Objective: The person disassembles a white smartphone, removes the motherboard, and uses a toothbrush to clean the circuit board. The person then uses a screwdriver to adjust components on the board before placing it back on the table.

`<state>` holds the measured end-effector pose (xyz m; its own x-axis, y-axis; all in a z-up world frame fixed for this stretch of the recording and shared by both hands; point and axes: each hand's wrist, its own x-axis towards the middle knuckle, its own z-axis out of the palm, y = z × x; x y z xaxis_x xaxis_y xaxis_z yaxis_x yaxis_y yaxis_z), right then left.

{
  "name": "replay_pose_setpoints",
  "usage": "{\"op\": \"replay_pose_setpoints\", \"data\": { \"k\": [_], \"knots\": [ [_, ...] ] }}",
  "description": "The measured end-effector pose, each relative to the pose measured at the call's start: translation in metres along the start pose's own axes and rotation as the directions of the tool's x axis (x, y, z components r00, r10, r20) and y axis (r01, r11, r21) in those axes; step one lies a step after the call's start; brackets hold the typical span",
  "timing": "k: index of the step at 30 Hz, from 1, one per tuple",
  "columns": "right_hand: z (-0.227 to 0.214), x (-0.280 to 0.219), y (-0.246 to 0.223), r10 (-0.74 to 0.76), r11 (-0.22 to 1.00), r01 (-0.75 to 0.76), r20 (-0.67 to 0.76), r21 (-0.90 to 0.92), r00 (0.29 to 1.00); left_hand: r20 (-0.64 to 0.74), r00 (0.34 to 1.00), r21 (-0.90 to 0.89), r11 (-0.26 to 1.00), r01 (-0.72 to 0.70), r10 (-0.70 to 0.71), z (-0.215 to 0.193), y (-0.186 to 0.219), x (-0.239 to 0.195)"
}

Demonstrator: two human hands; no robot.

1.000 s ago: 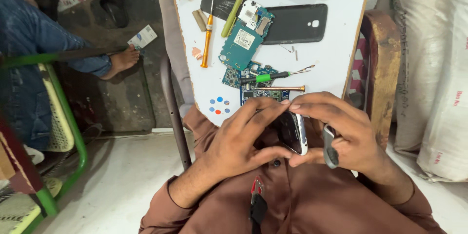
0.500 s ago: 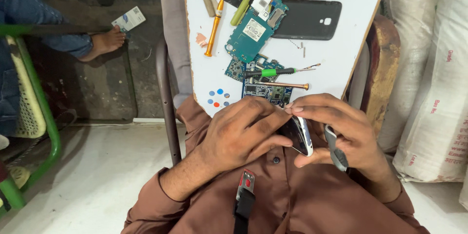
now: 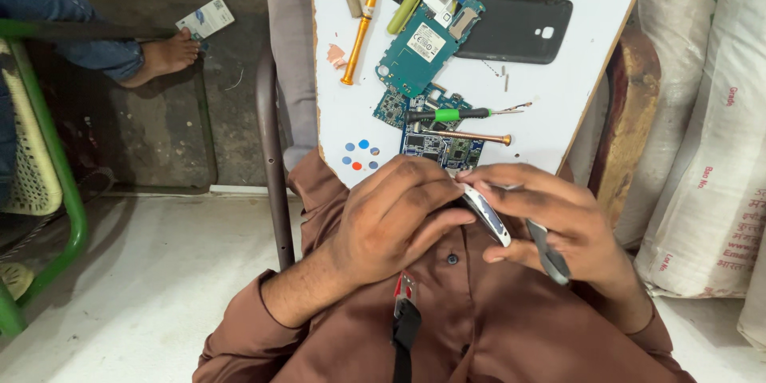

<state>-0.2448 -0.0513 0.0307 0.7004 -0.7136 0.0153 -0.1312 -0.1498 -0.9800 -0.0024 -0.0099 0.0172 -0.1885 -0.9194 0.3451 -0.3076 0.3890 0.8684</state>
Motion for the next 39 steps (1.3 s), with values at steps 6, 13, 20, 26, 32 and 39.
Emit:
{"op": "replay_pose_setpoints", "data": {
  "k": [6, 13, 20, 26, 32, 39],
  "knots": [
    [0.007, -0.013, -0.015, 0.167, 0.985, -0.172, -0.147, -0.022, 0.975, -0.04, 0.999, 0.013, 1.0, 0.02, -0.019, 0.001, 0.005, -0.006],
    [0.005, -0.024, -0.003, 0.314, 0.949, -0.295, -0.321, 0.107, 0.893, 0.01, 0.996, -0.107, 0.991, 0.084, -0.084, 0.007, 0.001, -0.004],
    [0.01, -0.027, 0.007, 0.416, 0.892, -0.302, -0.348, 0.336, 0.84, 0.227, 0.938, -0.362, 0.871, 0.332, -0.263, 0.011, -0.006, -0.004],
    [0.02, -0.017, 0.008, 0.365, 0.92, -0.251, -0.425, 0.3, 0.828, 0.235, 0.88, -0.523, 0.71, 0.472, -0.412, 0.02, -0.013, -0.008],
    [0.017, -0.012, 0.003, 0.29, 0.955, -0.294, -0.26, 0.025, 0.921, 0.174, 0.9, -0.617, 0.667, 0.417, -0.4, 0.022, -0.018, -0.011],
    [0.016, -0.006, 0.004, 0.226, 0.97, -0.242, -0.252, -0.032, 0.941, 0.189, 0.88, -0.535, 0.706, 0.464, -0.436, 0.022, -0.01, -0.009]
  ]
}}
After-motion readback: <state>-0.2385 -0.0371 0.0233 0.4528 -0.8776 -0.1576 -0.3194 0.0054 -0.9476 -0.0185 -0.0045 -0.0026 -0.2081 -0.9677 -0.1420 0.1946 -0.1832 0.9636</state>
